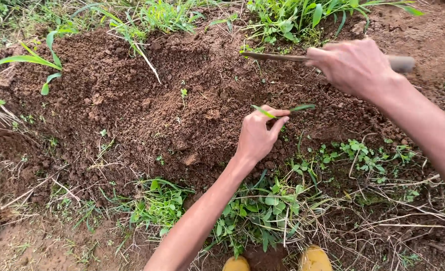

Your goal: The person uses a small hand hoe to loosen the soil and remove weeds from a garden bed. They repeatedly scrape the soil surface and pull out unwanted plants by hand, clearing the area around small green seedlings.

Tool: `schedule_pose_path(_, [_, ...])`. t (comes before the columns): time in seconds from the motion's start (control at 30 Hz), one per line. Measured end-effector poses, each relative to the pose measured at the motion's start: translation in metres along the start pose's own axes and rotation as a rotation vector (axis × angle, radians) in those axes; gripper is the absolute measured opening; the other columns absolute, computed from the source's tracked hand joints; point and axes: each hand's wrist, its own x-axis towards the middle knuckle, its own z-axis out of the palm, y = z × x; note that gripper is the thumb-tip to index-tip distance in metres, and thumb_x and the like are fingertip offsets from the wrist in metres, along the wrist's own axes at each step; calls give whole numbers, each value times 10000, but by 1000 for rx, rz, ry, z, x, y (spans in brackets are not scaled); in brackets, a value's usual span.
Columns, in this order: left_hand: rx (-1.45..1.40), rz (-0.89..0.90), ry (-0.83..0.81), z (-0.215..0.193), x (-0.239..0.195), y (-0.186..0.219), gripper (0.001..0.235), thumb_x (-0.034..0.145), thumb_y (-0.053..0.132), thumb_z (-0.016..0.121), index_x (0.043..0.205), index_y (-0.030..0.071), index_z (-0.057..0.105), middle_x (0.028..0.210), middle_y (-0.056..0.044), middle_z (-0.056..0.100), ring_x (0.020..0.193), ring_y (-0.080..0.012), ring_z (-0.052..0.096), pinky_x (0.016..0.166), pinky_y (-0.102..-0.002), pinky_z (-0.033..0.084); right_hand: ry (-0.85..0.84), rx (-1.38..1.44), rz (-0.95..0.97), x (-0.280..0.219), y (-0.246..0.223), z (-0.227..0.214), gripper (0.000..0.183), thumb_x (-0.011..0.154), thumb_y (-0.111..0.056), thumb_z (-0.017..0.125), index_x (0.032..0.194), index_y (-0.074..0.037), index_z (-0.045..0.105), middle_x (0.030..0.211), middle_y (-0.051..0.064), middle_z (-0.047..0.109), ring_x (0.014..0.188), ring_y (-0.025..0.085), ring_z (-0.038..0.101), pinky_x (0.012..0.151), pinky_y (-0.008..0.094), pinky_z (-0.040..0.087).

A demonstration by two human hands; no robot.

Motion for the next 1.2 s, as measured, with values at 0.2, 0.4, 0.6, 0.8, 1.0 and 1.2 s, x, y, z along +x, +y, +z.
schedule_pose_path(0.2, [-88,-50,-40,3,-8,5,191,885,201,599,986,72,695,1085,-168,674,324,-25,279,263,-167,271,52,71,-175,81,-24,-41,349,1100,-424,262,1052,-188,514,689,44,605,536,196,588,491,348,499])
schedule_pose_path(0.4, [-115,-64,-71,5,-8,10,211,896,188,584,992,30,685,1089,-194,652,315,-36,309,284,-157,390,29,-126,-211,129,-54,-21,774,951,-795,202,603,-205,563,429,-81,402,374,69,422,406,234,425])
schedule_pose_path(0.6, [7,24,-26,5,-6,6,209,905,180,578,1045,60,677,1006,-121,664,341,-63,376,340,-232,471,-96,-234,-289,120,-39,1,762,882,-777,79,638,-198,508,487,-48,538,418,90,548,469,278,515])
schedule_pose_path(0.8, [-11,-17,10,-2,-11,3,211,899,166,592,1070,64,664,970,-120,671,389,-69,404,326,-215,438,-57,-375,-314,112,-7,12,726,867,-795,62,714,-250,516,482,-115,521,380,26,509,403,174,425])
schedule_pose_path(1.0, [51,-9,32,-4,-14,-4,220,917,187,580,1081,65,662,993,-137,680,339,-55,384,353,-204,494,-140,-357,-217,96,12,14,753,857,-785,48,749,-259,576,523,-87,603,442,48,606,496,211,523])
schedule_pose_path(1.2, [112,97,55,-10,-11,5,220,894,123,605,1087,29,654,943,-117,660,550,-138,594,540,-263,587,-35,-169,-159,107,-11,-13,705,890,-789,150,679,-246,547,462,-98,408,361,35,423,400,185,425])
